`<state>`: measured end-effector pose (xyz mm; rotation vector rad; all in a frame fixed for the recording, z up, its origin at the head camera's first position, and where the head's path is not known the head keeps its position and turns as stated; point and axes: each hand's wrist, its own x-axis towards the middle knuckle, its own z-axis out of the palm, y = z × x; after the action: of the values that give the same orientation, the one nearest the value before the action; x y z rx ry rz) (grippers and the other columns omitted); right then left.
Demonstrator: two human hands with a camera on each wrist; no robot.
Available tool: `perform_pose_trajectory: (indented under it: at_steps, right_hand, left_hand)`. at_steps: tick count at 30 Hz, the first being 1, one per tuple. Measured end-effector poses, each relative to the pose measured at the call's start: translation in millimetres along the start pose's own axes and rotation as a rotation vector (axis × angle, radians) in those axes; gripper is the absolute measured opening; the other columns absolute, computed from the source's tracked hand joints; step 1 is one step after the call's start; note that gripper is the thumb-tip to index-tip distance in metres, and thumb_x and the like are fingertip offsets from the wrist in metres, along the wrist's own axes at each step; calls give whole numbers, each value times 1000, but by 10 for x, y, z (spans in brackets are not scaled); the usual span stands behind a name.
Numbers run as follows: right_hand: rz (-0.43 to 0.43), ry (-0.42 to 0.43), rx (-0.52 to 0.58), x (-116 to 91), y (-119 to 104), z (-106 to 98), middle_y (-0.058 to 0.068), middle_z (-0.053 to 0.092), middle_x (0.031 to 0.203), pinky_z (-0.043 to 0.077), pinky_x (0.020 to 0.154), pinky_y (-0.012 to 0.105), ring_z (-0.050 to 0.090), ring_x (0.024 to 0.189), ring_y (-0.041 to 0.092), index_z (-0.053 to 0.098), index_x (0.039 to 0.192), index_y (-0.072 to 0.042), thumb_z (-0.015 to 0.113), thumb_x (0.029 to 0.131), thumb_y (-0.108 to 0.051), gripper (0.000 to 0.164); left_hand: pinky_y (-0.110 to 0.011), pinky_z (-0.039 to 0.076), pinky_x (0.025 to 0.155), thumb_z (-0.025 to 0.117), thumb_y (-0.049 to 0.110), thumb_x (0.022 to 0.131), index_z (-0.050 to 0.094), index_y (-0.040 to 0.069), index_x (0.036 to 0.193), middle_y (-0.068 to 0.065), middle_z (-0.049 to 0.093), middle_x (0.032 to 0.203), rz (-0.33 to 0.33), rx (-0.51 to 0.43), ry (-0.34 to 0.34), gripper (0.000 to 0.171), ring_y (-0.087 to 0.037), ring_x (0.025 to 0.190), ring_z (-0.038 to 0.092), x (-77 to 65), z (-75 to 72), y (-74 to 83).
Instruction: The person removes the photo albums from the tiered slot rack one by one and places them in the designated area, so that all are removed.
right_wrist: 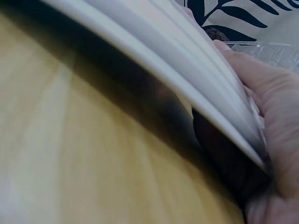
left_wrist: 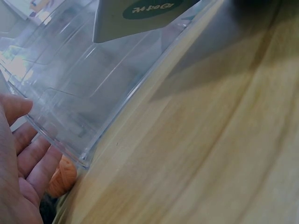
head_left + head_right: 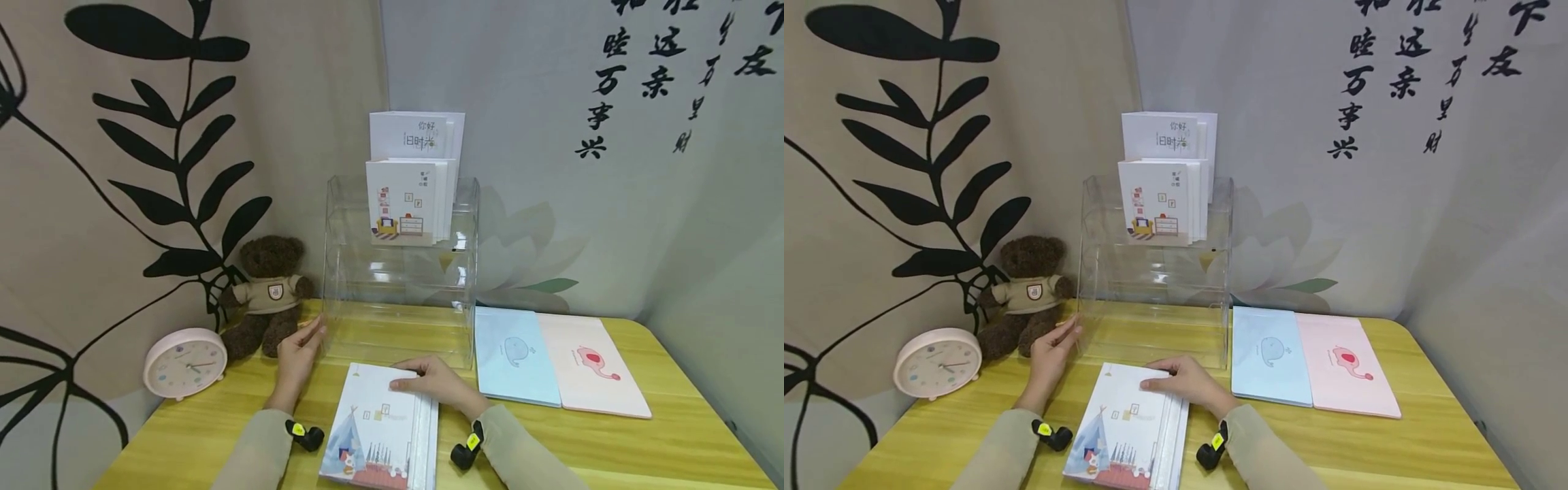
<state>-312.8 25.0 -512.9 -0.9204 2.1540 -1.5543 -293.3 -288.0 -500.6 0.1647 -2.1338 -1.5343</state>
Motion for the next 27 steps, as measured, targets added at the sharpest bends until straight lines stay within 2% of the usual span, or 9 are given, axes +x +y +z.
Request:
perform_pose_trajectory:
  at_steps: [4,10,14,18,23,27]
  right_hand:
    - [0,30,-67,1,17,-6,-10,74,112,54,83,31,69,95,13,75,119,-31,78,87,-44,35]
    - [-26,18,-122,-14,-8,-9,-11,74,112,54,78,29,69,89,13,75,119,-32,77,89,-45,33]
    - [-33,38,-160,-14,-38,-13,-12,73,112,53,76,28,68,87,11,75,119,-32,76,88,-48,35]
    - [-53,58,-183,0,-30,2,-12,73,111,51,72,28,65,82,10,76,118,-31,76,88,-49,35]
    - [-79,60,-214,7,-1,44,-12,73,111,54,78,28,67,91,8,75,119,-30,74,89,-51,37]
    - [-95,86,-248,21,-5,59,-11,73,114,55,88,32,67,104,8,75,120,-28,72,89,-54,40]
  left_hand:
    - [-19,54,85,72,37,95,71,28,129,6,69,127,21,-2,1,35,-15,115,66,0,1,-9]
    - [-20,55,84,72,35,95,70,30,129,6,69,126,13,-13,-11,34,-15,113,66,-10,-4,-19]
    - [-24,56,85,72,41,94,70,31,129,6,69,126,9,6,-5,36,-15,113,66,0,2,-6]
    - [-35,55,91,72,41,94,71,29,129,3,69,127,-2,23,0,37,-18,115,66,8,7,-2]
    - [-43,55,93,73,36,95,70,27,130,0,69,127,-21,49,-1,36,-21,114,66,-12,-2,-27]
    - [-37,56,89,73,37,94,70,29,129,2,69,127,-3,39,0,36,-19,111,67,-5,-1,-24]
